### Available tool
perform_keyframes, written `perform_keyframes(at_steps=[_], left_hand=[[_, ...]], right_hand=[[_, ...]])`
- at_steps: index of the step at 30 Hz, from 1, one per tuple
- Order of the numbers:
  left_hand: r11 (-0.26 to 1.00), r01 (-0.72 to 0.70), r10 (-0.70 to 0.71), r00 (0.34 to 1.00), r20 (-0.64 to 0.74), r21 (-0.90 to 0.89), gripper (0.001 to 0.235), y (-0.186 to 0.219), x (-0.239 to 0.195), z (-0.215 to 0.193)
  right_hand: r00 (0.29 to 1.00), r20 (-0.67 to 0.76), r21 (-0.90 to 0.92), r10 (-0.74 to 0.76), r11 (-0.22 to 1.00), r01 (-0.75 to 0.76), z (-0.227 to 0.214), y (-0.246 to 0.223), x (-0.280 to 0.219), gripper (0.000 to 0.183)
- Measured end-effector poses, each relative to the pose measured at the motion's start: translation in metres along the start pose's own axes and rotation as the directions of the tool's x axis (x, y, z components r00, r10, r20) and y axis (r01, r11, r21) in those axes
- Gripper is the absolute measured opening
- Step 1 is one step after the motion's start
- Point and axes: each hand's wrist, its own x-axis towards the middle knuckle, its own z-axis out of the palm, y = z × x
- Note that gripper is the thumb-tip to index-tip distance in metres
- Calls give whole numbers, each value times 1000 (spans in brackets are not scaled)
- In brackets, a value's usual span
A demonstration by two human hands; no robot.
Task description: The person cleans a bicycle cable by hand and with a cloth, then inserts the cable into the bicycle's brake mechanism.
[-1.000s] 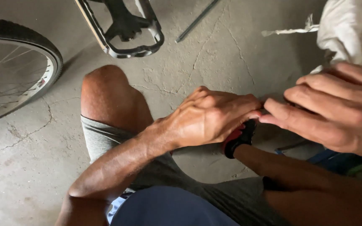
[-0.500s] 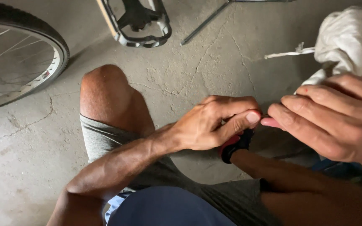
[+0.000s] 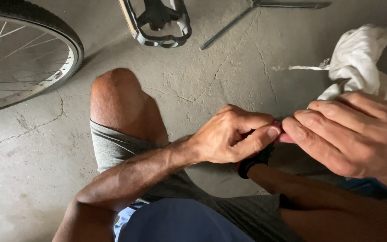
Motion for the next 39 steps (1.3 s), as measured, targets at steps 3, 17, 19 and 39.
perform_keyframes(at_steps=[3,17,19,39], left_hand=[[980,-116,117,993,4,164,34,-1,0,0],[813,139,-204,977,-53,-565,35,-20,-11,30],[902,91,-137,987,-80,-421,44,-7,-4,25],[928,158,-188,980,-61,-336,43,-4,-6,12]], right_hand=[[998,25,46,51,998,-53,-1,-5,-8,30],[996,-12,-273,-91,958,84,-5,-14,-9,19],[1000,29,-212,-12,977,18,-6,-14,-9,35],[999,-15,-133,-30,991,28,9,-6,-13,15]])
